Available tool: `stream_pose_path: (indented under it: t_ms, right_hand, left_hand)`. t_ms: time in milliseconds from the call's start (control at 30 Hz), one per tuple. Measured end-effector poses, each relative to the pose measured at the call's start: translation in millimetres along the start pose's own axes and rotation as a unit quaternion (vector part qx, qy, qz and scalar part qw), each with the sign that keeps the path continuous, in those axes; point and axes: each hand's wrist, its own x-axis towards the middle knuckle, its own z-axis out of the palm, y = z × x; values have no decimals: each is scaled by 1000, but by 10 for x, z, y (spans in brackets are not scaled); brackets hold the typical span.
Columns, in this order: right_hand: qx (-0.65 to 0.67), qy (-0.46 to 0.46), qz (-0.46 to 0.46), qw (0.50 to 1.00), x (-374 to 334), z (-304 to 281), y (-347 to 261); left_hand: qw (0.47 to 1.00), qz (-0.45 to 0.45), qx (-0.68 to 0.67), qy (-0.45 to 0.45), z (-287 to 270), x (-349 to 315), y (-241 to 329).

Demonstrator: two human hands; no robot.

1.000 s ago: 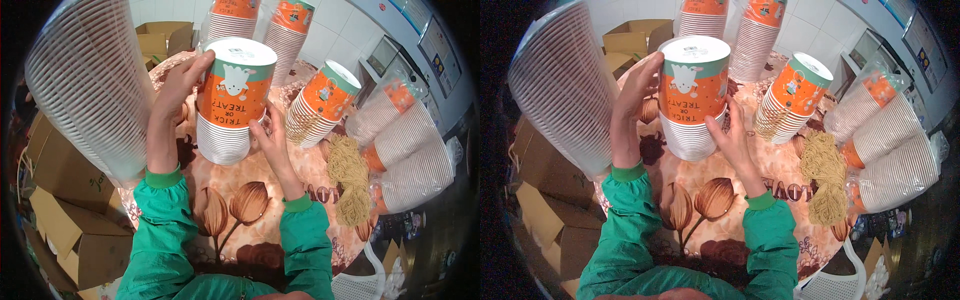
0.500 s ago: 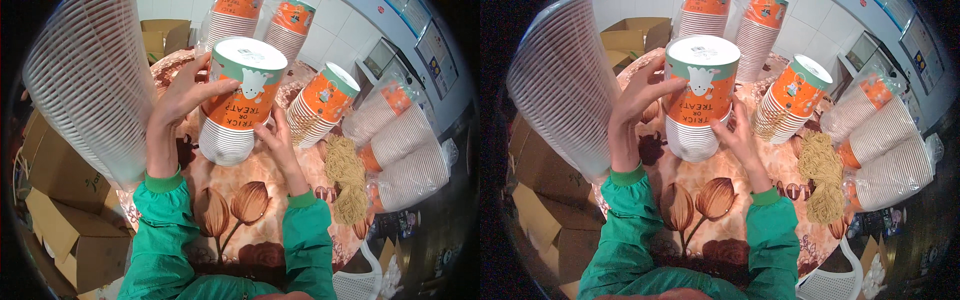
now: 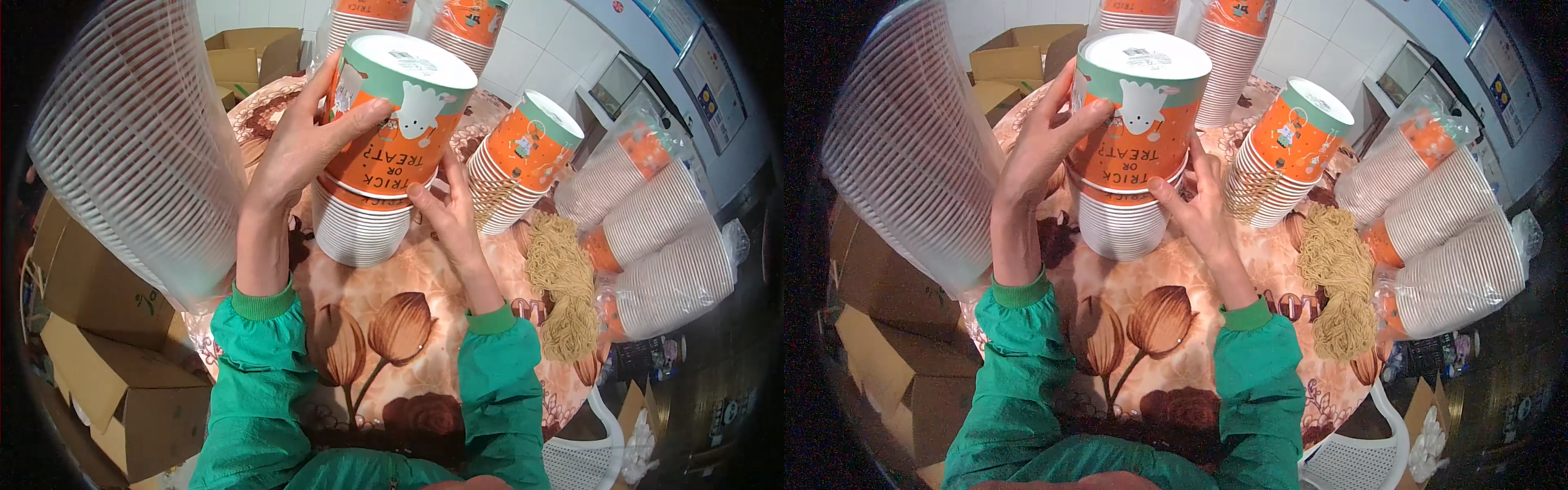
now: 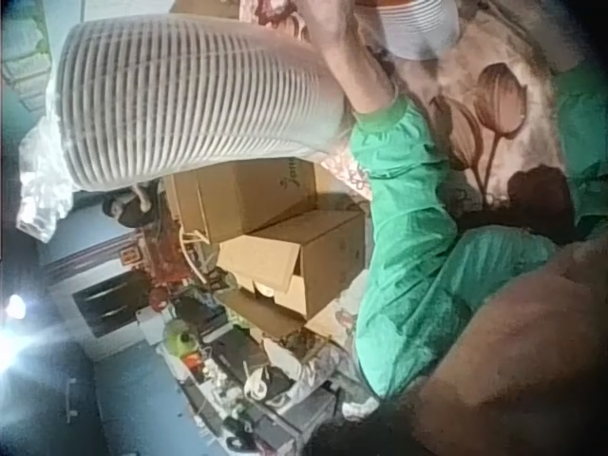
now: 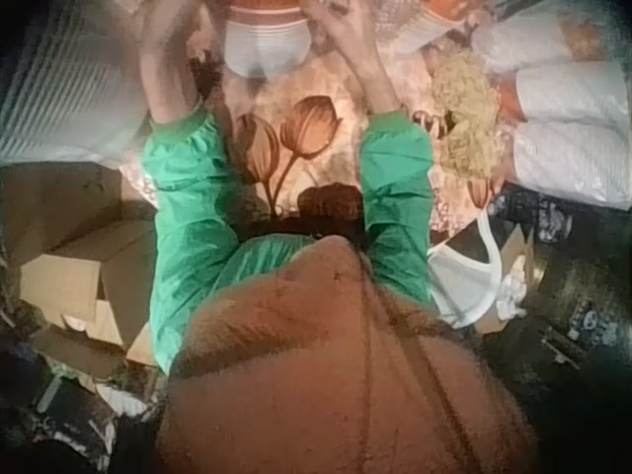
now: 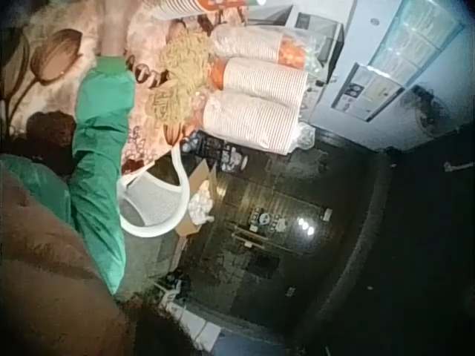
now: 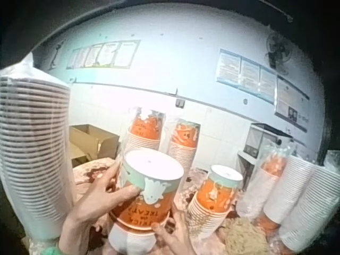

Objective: Tying string handles onto paper buckets.

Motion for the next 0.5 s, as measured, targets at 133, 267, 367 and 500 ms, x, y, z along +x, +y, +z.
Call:
stream_pose_path:
  t_ms: [133,267,367,500]
  right_hand:
    - [-4,-1,-15,1000,33,27,-95]
    - [138,-9,9,990,34,61,-422]
    - [191,14,7,981,123,-6,-438]
    - [259,69,75,960,270,-52,-542]
  left_hand:
    - [999,24,17,18,-39,18,-50]
    - [998,46,24,41,-63,39,-88]
    - [996,67,2,59,-58,61,-105]
    - [992,79,-37,88,-125,52,-115]
